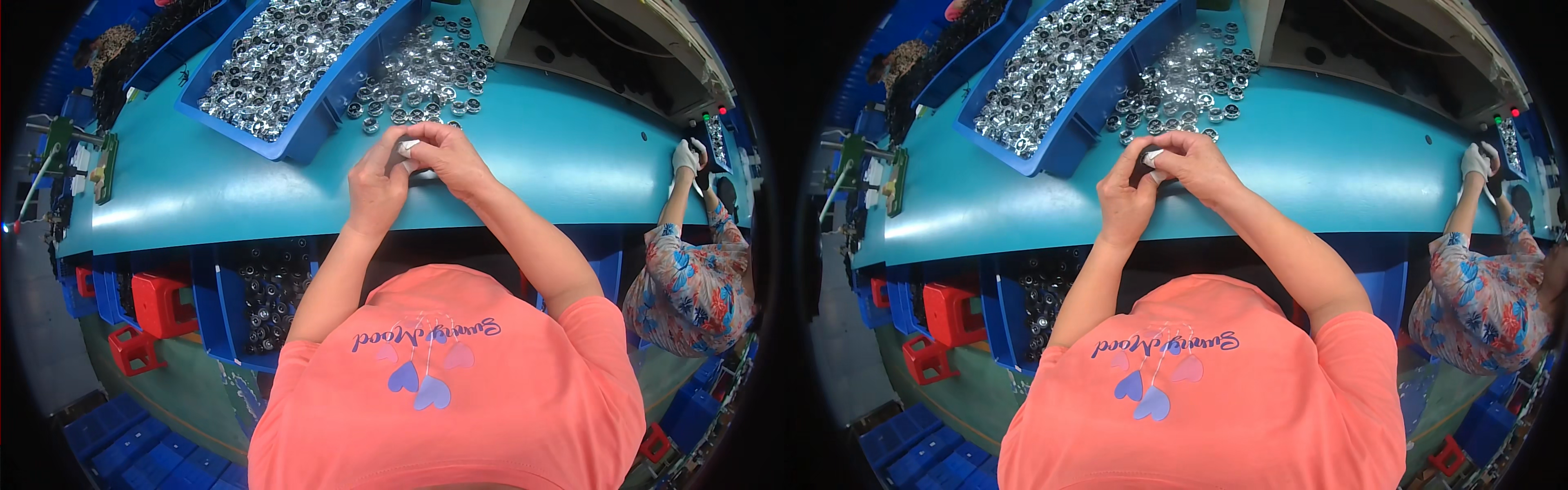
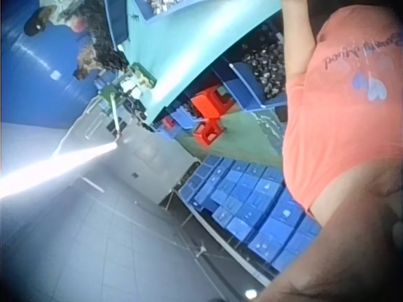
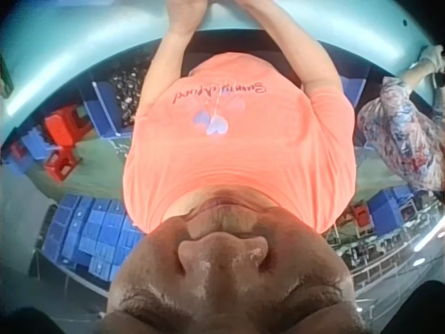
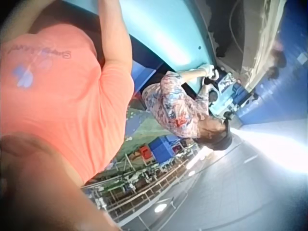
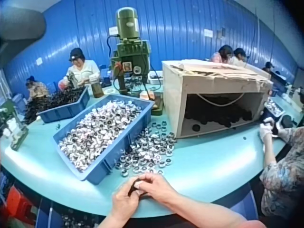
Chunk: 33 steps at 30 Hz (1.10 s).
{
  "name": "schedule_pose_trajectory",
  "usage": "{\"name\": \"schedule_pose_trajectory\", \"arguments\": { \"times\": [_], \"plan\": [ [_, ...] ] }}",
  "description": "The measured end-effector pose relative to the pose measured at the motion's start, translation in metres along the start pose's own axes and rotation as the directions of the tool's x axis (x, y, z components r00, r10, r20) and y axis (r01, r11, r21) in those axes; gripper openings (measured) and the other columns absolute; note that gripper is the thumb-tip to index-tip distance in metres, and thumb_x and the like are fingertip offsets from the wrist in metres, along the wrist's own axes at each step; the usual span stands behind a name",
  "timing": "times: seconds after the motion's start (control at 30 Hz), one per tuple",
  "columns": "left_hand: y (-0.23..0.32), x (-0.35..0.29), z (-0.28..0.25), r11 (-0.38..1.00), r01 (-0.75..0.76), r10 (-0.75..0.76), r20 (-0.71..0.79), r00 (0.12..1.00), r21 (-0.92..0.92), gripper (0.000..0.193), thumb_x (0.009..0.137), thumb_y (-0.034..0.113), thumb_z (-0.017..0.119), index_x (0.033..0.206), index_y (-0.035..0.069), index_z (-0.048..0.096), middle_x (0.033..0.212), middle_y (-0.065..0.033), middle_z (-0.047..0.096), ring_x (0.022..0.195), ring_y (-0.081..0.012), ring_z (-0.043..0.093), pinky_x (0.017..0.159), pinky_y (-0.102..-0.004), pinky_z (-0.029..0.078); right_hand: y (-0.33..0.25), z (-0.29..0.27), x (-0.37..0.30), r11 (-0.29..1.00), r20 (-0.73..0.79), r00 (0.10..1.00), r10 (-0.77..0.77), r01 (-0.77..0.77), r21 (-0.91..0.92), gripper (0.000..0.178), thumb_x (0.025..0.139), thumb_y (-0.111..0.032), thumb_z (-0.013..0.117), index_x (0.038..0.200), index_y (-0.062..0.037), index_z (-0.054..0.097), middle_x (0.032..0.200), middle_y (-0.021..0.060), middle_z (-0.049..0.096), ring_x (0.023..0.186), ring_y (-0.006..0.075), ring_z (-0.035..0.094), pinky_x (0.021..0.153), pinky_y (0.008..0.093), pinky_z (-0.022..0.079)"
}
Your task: Assembling small metal components into a housing at a factory workbench.
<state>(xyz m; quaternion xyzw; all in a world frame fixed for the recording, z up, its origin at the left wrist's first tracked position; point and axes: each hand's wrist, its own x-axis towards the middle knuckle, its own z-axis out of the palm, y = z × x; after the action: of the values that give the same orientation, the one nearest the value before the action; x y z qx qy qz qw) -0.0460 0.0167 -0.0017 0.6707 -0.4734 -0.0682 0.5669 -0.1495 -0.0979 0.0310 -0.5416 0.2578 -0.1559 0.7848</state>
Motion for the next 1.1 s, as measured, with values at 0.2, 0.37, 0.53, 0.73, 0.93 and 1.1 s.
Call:
{"name": "schedule_pose_trajectory", "arguments": {
  "times": [0.2,0.37,0.53,0.73,0.93,1.1],
  "plan": [
    [0.007,0.001,-0.004,0.958,0.243,-0.236,0.067,0.97,-0.152,0.051,0.086,-0.003,0.069,0.135,0.006,0.059,0.095,-0.0034,0.071,0.078,-0.0079,0.066,0.062,-0.0241,0.056,0.001,0.0,-0.003,0.996,0.025,0.997,-0.072,0.073,-0.055,0.038,0.085,-0.004,0.065,0.122,0.0056,0.065,0.101,0.0095,0.07,0.085,0.0143,0.068,0.079,0.0292,0.056],
    [0.008,0.002,-0.003,0.976,0.184,-0.179,0.053,0.982,-0.113,0.053,0.085,-0.004,0.07,0.136,0.006,0.058,0.096,-0.0045,0.072,0.078,-0.0082,0.066,0.063,-0.0247,0.056,-0.004,0.002,-0.002,0.999,-0.034,0.999,0.033,-0.032,0.034,0.036,0.084,-0.004,0.067,0.119,0.0064,0.065,0.101,0.0101,0.07,0.084,0.0146,0.068,0.077,0.0295,0.057],
    [0.004,-0.001,-0.001,0.991,0.125,-0.123,0.051,0.991,-0.041,0.052,0.085,-0.005,0.069,0.135,0.006,0.06,0.097,-0.0048,0.072,0.079,-0.0084,0.067,0.064,-0.0245,0.055,-0.001,0.0,-0.001,0.999,-0.05,0.998,0.027,-0.025,0.028,0.033,0.085,-0.005,0.068,0.116,0.0072,0.066,0.099,0.0104,0.07,0.082,0.0149,0.069,0.075,0.0286,0.056],
    [0.001,0.0,-0.003,0.98,0.174,-0.167,0.07,0.983,-0.101,0.052,0.086,-0.002,0.071,0.136,0.007,0.059,0.099,-0.0036,0.07,0.083,-0.0085,0.066,0.062,-0.0238,0.055,0.002,-0.003,0.0,0.999,-0.03,0.999,0.027,-0.025,0.047,0.032,0.086,-0.007,0.067,0.115,0.006,0.067,0.097,0.0095,0.07,0.083,0.0145,0.068,0.076,0.0287,0.056],
    [0.019,0.005,-0.013,0.785,0.447,-0.425,0.153,0.892,-0.428,0.051,0.087,0.003,0.074,0.134,0.003,0.056,0.101,-0.0038,0.068,0.085,-0.0107,0.066,0.058,-0.0243,0.055,-0.026,-0.043,0.004,0.983,-0.092,0.987,-0.13,0.115,-0.146,0.03,0.087,-0.011,0.067,0.115,-0.0029,0.072,0.093,0.0039,0.069,0.081,0.0108,0.064,0.072,0.0271,0.053],
    [0.008,-0.003,-0.018,0.865,0.37,-0.371,0.065,0.926,-0.337,0.049,0.083,0.005,0.077,0.127,0.002,0.055,0.1,-0.0055,0.063,0.08,-0.0119,0.063,0.059,-0.026,0.055,-0.051,-0.123,0.024,0.922,-0.38,0.86,-0.34,0.226,-0.314,0.028,0.087,-0.012,0.067,0.112,-0.0038,0.073,0.09,0.0012,0.069,0.081,0.009,0.061,0.07,0.0266,0.052]
  ]
}}
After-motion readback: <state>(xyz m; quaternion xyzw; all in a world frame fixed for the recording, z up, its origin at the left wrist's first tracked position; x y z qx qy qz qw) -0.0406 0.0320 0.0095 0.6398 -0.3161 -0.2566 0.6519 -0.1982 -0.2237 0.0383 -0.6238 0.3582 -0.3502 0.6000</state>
